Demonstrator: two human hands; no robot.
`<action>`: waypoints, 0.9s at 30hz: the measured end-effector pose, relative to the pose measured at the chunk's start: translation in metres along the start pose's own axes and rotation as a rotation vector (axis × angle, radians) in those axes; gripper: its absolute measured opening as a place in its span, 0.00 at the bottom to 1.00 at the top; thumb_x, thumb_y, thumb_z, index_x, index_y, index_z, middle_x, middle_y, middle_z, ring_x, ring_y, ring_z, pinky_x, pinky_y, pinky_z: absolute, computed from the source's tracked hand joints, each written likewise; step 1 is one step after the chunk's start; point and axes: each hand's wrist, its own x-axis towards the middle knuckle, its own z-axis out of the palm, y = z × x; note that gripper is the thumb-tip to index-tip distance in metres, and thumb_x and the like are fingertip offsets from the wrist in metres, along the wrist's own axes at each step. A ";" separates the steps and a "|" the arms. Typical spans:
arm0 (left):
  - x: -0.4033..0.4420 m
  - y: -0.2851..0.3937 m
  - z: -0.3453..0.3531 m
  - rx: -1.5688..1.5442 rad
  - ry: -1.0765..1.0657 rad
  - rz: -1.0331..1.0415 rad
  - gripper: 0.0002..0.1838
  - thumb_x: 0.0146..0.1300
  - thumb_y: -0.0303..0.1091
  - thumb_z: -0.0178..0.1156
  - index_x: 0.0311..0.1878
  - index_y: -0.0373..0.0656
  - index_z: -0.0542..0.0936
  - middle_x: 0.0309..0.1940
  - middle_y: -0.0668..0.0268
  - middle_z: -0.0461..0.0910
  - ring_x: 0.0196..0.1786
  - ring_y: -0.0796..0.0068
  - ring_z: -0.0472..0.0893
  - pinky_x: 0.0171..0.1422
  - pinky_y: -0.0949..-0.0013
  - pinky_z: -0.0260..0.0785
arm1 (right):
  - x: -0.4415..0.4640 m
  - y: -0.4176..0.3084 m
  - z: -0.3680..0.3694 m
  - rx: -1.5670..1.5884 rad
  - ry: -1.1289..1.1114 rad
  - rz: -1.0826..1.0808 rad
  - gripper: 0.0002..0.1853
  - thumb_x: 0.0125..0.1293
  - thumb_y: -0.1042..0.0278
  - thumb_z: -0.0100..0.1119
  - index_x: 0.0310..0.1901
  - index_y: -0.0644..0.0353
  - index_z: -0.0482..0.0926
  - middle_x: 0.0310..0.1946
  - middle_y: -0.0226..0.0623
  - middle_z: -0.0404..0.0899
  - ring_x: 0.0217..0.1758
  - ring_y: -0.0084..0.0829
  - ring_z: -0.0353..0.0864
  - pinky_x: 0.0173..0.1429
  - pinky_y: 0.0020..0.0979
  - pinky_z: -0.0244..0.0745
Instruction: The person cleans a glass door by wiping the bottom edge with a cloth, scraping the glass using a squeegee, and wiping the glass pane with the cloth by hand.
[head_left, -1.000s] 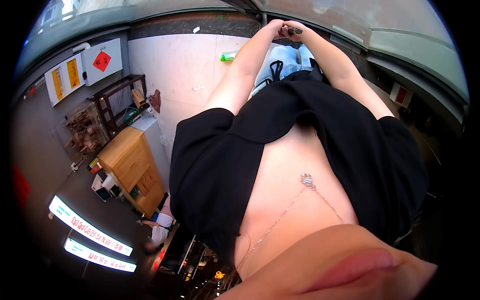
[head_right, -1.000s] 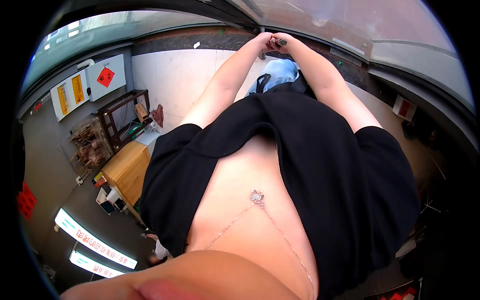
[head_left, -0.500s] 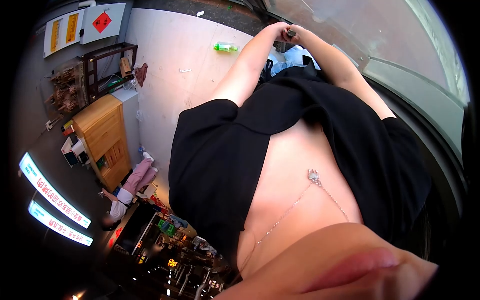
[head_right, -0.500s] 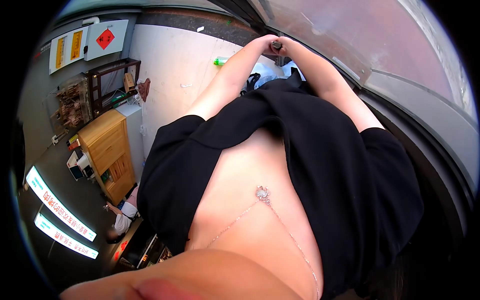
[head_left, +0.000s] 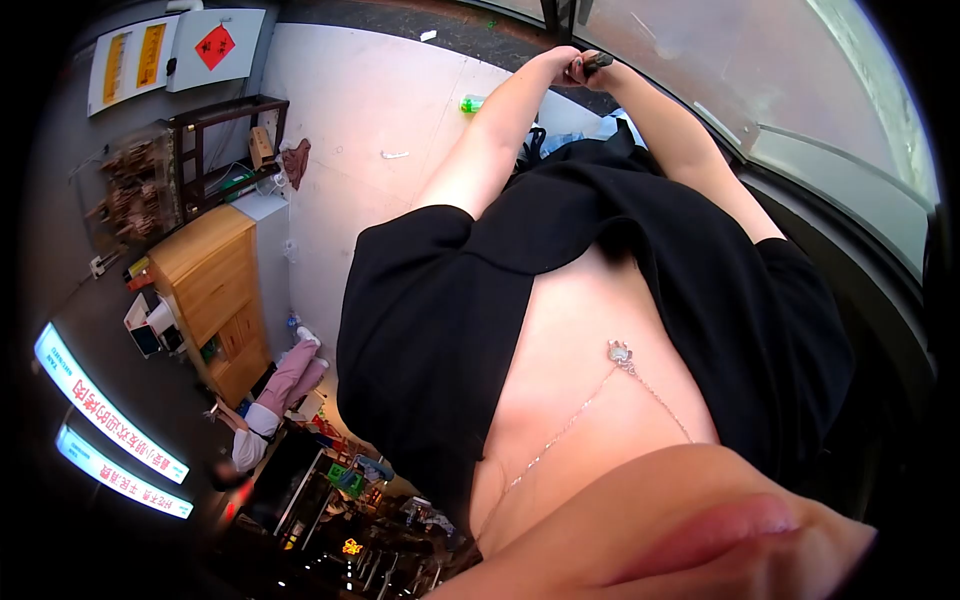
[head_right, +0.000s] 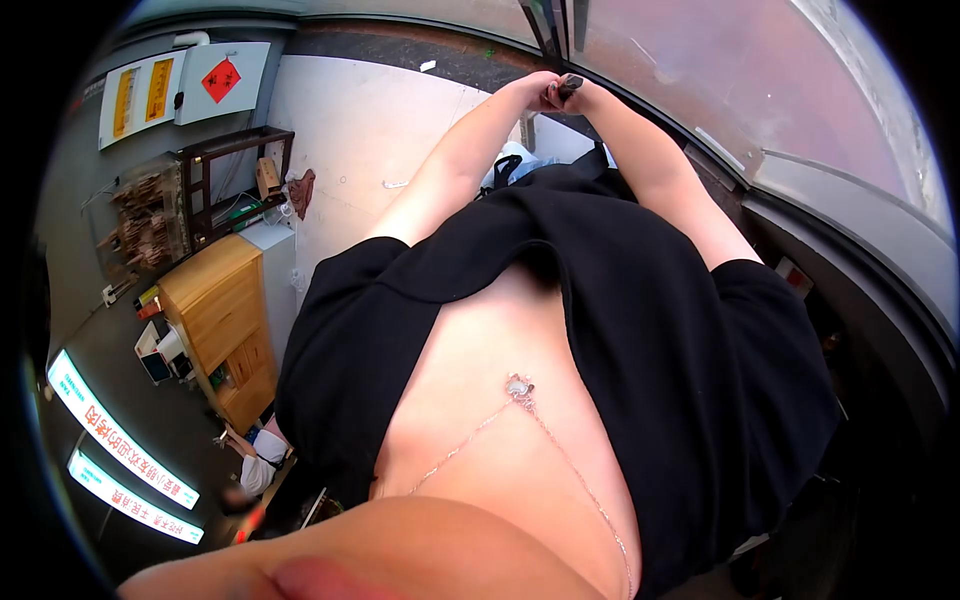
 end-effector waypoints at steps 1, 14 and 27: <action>-0.015 -0.001 -0.012 -0.011 0.025 0.023 0.09 0.49 0.29 0.40 0.17 0.41 0.67 0.08 0.71 0.66 0.08 0.82 0.66 0.26 0.73 0.72 | 0.004 0.015 0.018 -0.048 0.052 -0.076 0.07 0.51 0.77 0.36 0.20 0.66 0.65 0.11 0.30 0.66 0.10 0.19 0.68 0.13 0.13 0.69; -0.056 0.010 -0.102 -0.267 -0.055 0.258 0.07 0.45 0.27 0.40 0.16 0.39 0.65 0.09 0.70 0.65 0.06 0.85 0.62 0.09 0.85 0.60 | 0.061 0.056 0.130 -0.280 0.465 -0.468 0.09 0.52 0.74 0.34 0.21 0.60 0.66 0.12 0.30 0.66 0.10 0.21 0.67 0.12 0.22 0.65; -0.037 0.037 -0.127 -0.326 -0.056 0.179 0.06 0.47 0.32 0.42 0.22 0.42 0.66 0.16 0.67 0.67 0.13 0.79 0.66 0.12 0.81 0.59 | 0.124 0.011 0.115 -0.306 0.529 -0.486 0.05 0.49 0.74 0.41 0.25 0.56 0.69 0.21 0.33 0.69 0.21 0.26 0.71 0.16 0.24 0.69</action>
